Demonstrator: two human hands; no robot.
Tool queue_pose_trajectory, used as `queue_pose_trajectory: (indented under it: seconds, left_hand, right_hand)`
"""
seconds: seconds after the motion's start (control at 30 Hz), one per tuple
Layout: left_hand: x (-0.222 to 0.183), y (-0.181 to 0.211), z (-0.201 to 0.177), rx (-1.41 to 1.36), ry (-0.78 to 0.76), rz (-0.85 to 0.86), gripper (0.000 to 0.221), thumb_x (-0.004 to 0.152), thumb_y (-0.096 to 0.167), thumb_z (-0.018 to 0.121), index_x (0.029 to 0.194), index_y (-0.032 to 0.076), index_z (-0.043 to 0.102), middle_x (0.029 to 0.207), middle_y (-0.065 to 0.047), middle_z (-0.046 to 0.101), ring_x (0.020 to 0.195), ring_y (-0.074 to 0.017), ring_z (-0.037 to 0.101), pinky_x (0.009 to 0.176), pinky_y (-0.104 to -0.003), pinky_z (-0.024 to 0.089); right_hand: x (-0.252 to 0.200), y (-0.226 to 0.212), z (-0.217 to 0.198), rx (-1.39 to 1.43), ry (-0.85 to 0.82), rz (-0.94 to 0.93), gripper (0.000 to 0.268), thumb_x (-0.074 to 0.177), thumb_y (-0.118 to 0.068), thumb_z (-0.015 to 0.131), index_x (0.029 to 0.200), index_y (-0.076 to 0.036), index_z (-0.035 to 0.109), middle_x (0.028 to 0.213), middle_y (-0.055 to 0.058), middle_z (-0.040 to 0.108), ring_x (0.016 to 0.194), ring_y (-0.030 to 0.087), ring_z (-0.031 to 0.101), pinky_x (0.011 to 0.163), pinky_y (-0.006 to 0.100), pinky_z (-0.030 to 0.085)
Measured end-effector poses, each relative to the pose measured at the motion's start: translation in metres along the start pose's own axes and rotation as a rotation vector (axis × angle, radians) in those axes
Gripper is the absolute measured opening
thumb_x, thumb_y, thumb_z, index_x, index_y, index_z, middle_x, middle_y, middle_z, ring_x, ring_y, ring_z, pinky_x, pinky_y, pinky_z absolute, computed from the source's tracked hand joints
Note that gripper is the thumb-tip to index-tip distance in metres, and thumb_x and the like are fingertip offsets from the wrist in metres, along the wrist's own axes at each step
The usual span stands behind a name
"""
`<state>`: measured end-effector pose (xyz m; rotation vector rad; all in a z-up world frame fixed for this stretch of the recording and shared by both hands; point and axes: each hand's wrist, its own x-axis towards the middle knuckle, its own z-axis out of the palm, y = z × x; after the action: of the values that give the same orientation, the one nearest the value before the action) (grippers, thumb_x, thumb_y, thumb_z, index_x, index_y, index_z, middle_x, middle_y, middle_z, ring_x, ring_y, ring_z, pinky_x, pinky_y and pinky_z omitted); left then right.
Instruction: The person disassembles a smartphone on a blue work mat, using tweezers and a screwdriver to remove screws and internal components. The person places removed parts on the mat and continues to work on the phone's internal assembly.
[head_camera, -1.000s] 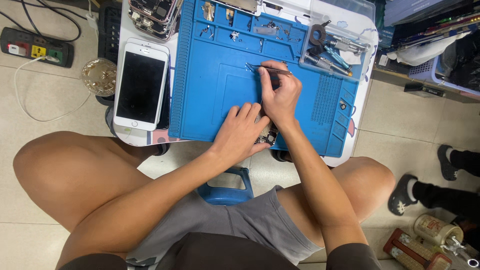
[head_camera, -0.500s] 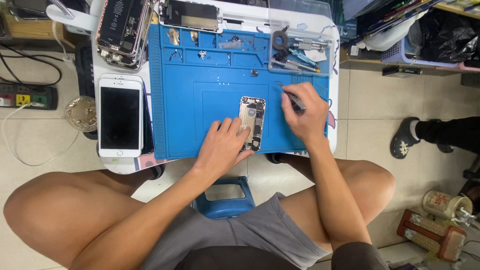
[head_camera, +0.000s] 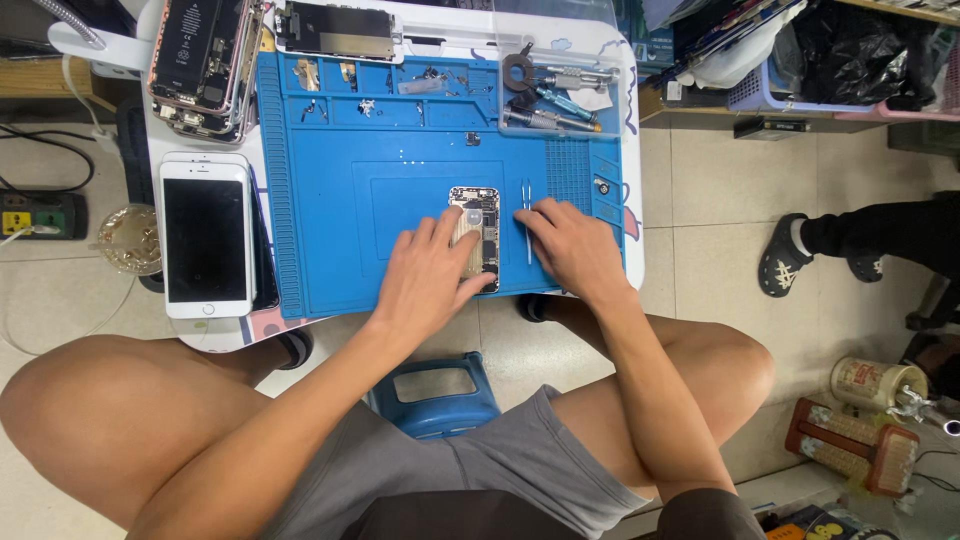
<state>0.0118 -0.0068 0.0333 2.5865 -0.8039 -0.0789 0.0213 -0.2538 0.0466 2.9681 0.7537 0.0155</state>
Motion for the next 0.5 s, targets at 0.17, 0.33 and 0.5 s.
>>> queue_pose_trajectory:
  seconds: [0.17, 0.33, 0.5]
  left_hand:
    - [0.004, 0.016, -0.005, 0.051, -0.062, -0.066, 0.063, 0.102, 0.061, 0.058, 0.139, 0.010, 0.068, 0.152, -0.022, 0.049, 0.118, -0.0353, 0.062, 0.088, -0.049, 0.054]
    - [0.007, 0.007, 0.016, 0.134, -0.079, -0.070, 0.072, 0.101, 0.070, 0.050, 0.142, 0.013, 0.065, 0.155, -0.021, 0.045, 0.115, -0.0317, 0.057, 0.084, -0.044, 0.050]
    - [0.006, 0.006, 0.018, 0.174, -0.067, -0.059, 0.071, 0.101, 0.070, 0.049, 0.142, 0.014, 0.065, 0.156, -0.020, 0.046, 0.114, -0.0304, 0.056, 0.083, -0.042, 0.048]
  right_hand:
    - [0.005, -0.001, -0.025, -0.041, -0.024, -0.008, 0.029, 0.103, -0.010, 0.058, 0.129, -0.024, 0.064, 0.100, -0.002, 0.064, 0.089, 0.017, 0.072, 0.065, 0.027, 0.058]
    - [0.038, 0.039, -0.057, 0.173, -0.092, 0.146, 0.026, 0.107, -0.021, 0.057, 0.130, -0.020, 0.070, 0.097, 0.000, 0.072, 0.095, 0.018, 0.073, 0.079, 0.029, 0.060]
    - [0.046, 0.118, -0.004, 0.130, 0.206, 0.289, 0.009, 0.109, -0.031, 0.072, 0.108, -0.026, 0.080, 0.087, -0.007, 0.066, 0.085, 0.015, 0.067, 0.074, 0.032, 0.057]
